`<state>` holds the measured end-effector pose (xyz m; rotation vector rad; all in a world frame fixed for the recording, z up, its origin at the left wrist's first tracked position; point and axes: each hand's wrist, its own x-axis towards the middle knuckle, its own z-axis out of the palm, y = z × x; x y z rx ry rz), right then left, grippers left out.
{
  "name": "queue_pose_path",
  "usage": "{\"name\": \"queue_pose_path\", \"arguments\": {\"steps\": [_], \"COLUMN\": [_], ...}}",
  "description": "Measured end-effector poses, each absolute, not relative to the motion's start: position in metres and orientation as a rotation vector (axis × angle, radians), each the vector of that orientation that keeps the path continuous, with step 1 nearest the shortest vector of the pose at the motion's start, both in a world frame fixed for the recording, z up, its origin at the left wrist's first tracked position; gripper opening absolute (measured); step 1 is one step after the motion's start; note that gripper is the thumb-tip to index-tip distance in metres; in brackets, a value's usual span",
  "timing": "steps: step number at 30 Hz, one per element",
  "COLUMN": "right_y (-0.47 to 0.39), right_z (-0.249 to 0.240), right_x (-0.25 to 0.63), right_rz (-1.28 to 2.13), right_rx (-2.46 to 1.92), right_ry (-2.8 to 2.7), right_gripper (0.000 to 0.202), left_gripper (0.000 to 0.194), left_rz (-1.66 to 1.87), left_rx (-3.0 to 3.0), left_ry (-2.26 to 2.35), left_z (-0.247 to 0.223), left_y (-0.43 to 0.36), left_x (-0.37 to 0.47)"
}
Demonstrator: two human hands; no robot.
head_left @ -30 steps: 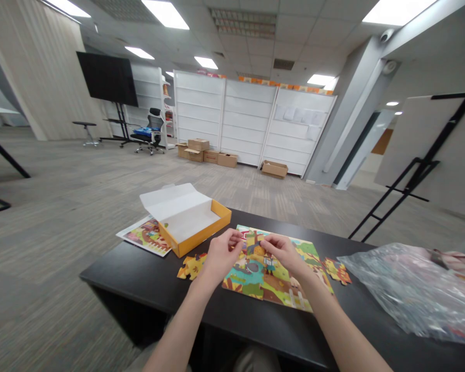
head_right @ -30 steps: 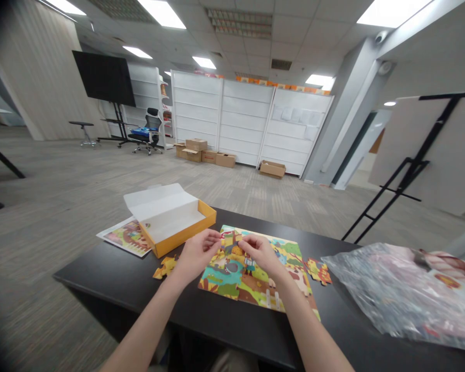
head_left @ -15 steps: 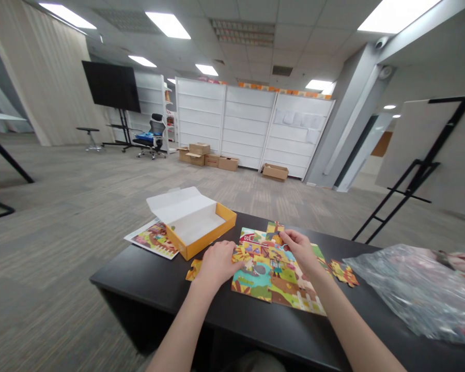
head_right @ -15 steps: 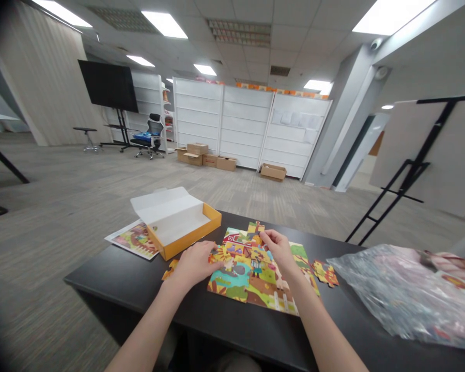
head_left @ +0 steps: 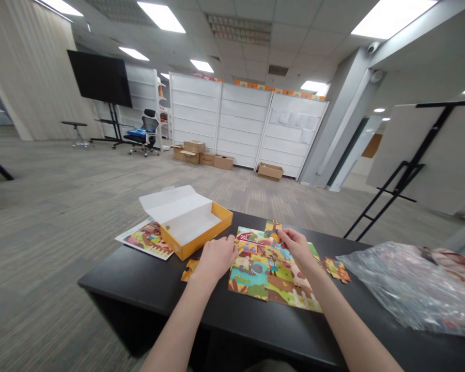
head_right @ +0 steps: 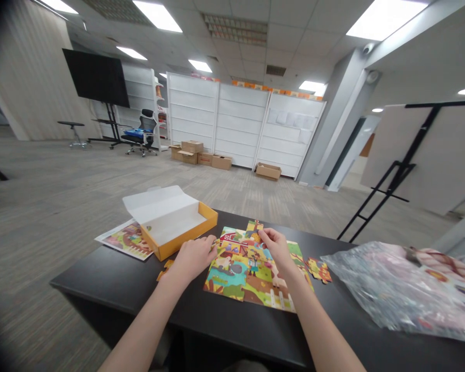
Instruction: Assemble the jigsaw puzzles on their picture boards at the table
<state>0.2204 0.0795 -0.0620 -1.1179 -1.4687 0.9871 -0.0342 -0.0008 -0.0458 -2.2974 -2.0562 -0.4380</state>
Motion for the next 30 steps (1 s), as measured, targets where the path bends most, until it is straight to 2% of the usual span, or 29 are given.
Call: {"name": "queue_pose_path", "arguments": {"steps": [5,13,24,27,30], "right_y": [0.079,0.079,0.073,0.073,0.073], "right_z": [-0.062,-0.060,-0.051,-0.051,-0.051], "right_x": [0.220,0.222,0.219,0.218,0.217], "right_rz": [0.995,1.022,0.988,0.993,0.984], "right_rx": [-1.111,-1.061,-1.110,-1.110,-1.099], "right_ry": [-1.491,-1.427,-1.456,-1.449,-1.447], "right_gripper": [0.045,0.049,0.051,0.054,0.055], "left_gripper": [0.030,0.024,0.036,0.024,0.018], "left_rz": [-0.443,-0.571,-0.810,-0.939,-0.885], "left_rx": [-2.276,-2.348,-2.225,-2.189,-2.198], "left_ry": [-2.084,-2.119,-2.133,-2.099,-2.079], "left_z": [-0.047,-0.045,-0.052,-0.048,-0.042], "left_y": [-0.004,-0.017,-0.022,-0.032,-0.043], "left_x": [-0.039,-0.050,-0.059,-0.063,-0.071]}}
